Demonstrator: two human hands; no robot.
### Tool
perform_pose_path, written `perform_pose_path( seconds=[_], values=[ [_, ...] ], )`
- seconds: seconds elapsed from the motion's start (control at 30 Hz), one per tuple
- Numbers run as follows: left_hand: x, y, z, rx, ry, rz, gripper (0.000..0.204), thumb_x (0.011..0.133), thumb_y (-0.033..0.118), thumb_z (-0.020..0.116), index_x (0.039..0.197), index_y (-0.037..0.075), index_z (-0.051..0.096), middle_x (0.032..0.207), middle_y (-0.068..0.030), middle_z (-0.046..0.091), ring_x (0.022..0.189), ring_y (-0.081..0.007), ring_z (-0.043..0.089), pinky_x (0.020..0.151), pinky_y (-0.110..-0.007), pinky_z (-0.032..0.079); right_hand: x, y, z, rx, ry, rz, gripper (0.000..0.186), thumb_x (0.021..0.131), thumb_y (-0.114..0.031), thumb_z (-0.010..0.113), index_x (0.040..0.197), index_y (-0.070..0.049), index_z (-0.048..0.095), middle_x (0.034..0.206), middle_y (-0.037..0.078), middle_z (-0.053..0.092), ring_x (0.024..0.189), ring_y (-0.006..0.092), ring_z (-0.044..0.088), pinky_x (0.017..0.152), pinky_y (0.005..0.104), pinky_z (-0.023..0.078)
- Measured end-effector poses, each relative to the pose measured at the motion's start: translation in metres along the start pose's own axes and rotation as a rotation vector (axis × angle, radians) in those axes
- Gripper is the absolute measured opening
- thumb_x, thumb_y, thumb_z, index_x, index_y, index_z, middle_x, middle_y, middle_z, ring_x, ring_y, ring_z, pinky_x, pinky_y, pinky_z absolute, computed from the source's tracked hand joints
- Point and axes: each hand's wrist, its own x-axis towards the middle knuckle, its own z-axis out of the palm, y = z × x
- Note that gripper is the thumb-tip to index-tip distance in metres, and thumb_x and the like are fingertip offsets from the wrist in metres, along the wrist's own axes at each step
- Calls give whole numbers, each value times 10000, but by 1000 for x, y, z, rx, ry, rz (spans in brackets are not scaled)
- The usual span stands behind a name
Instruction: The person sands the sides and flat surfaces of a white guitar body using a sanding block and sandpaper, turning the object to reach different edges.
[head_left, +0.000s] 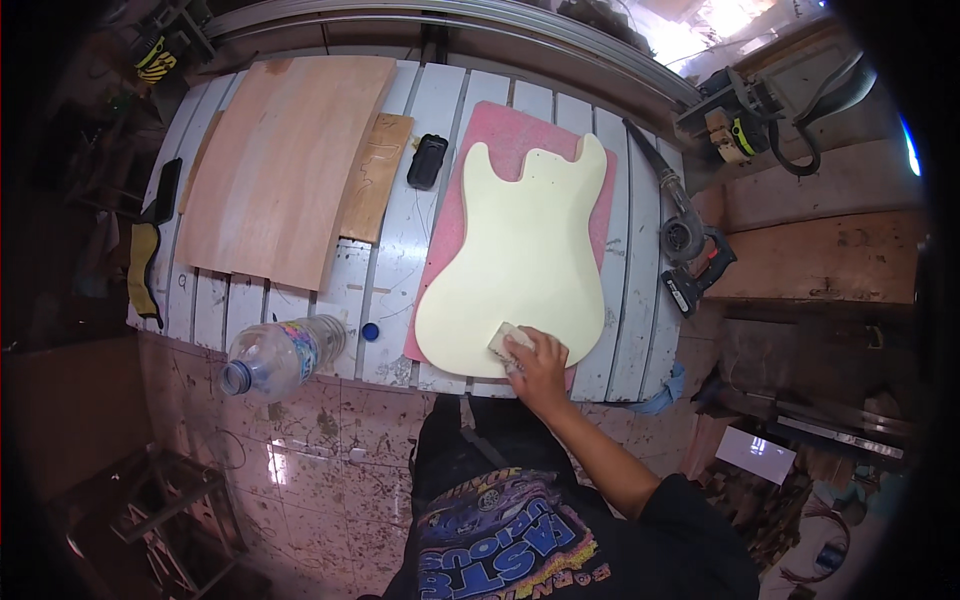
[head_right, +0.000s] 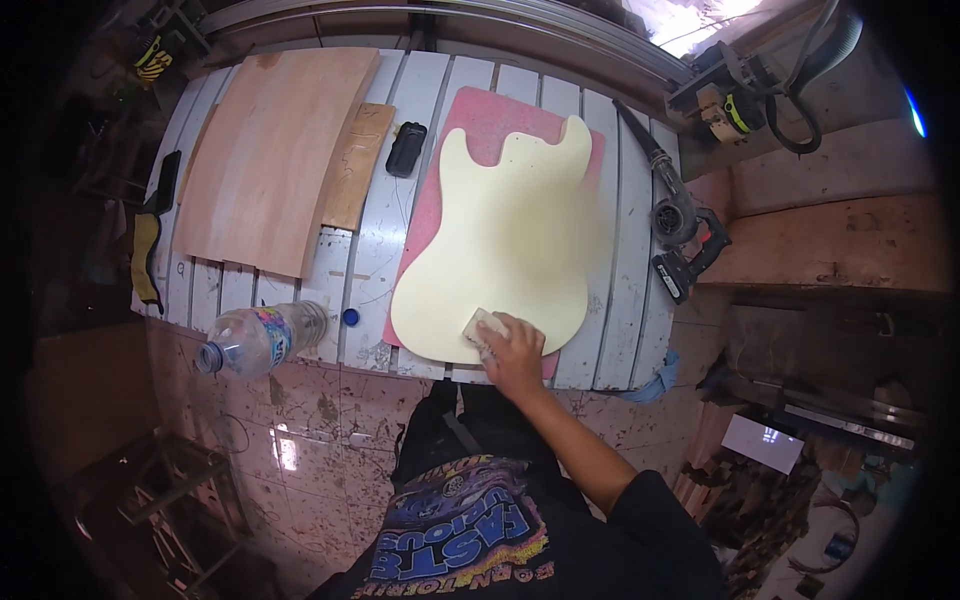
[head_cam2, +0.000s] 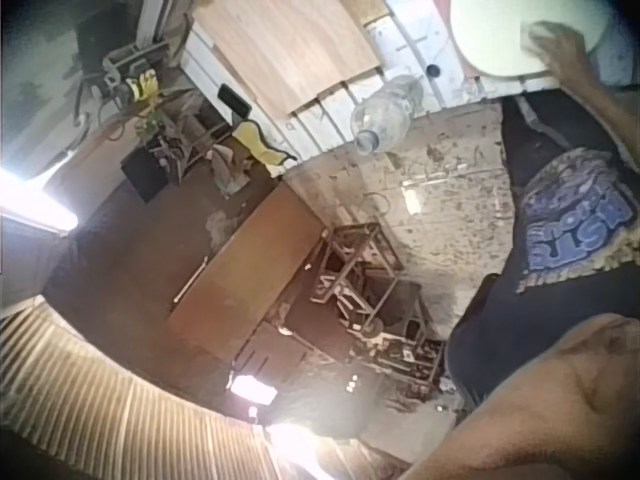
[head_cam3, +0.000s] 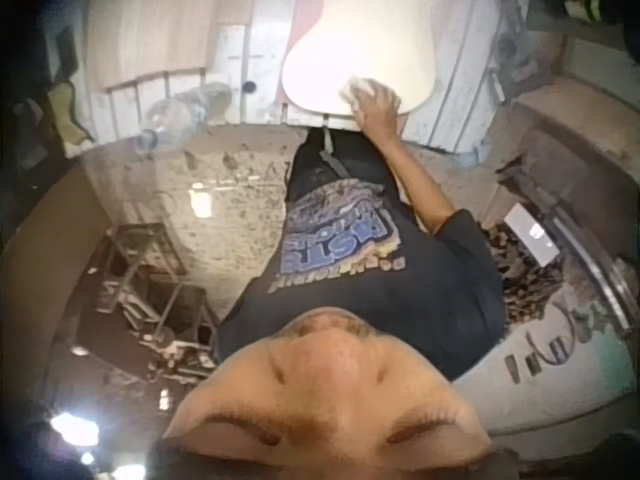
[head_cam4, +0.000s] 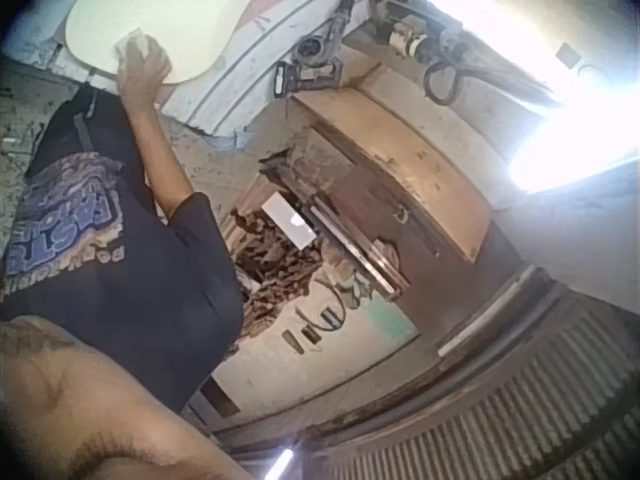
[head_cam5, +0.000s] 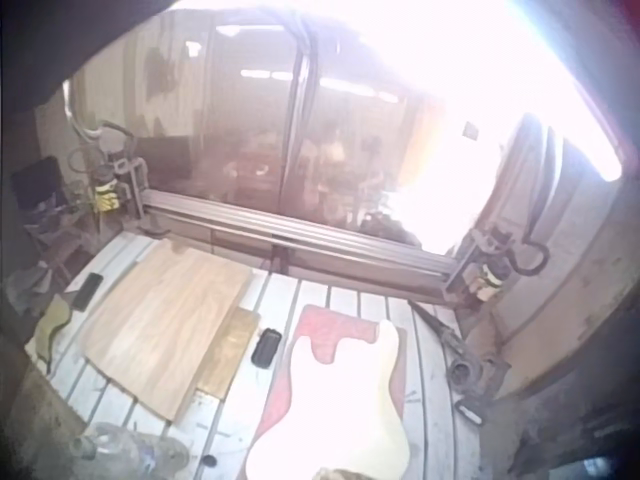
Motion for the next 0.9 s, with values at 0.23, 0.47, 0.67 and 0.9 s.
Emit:
perform_pose_path(
  seconds=[0.23,0.47,0.67,0.9],
  values=[
    [-8,2,-2,30,-12,8,399,948,267,630,1212,-26,686,997,-271,745,925,-424,736,832,-528,549,92,83,7,-17,104,328,669,823,-110,753,1465,-216,597,1410,171,565,1312,400,502,1081,582,372],
    [-5,-3,-5,59,-6,4,399,953,262,623,1220,-27,680,1004,-274,743,933,-427,735,837,-533,548,46,24,0,105,-11,95,593,785,-105,762,1362,-221,684,1356,160,604,1295,378,541,1099,574,363],
    [41,8,-48,414,-97,78,399,957,258,617,1227,-29,676,1010,-277,742,939,-430,734,841,-537,546,91,43,-1,-59,104,236,641,820,-91,745,1437,-205,615,1374,163,590,1313,384,518,1107,576,349],
    [-13,332,-90,301,460,696,353,949,257,713,1164,-20,669,1121,-289,702,1088,-470,653,925,-541,507,89,58,-2,76,83,187,530,838,-123,738,1361,-183,669,1358,174,615,1274,392,539,1079,554,375]
  ],
)
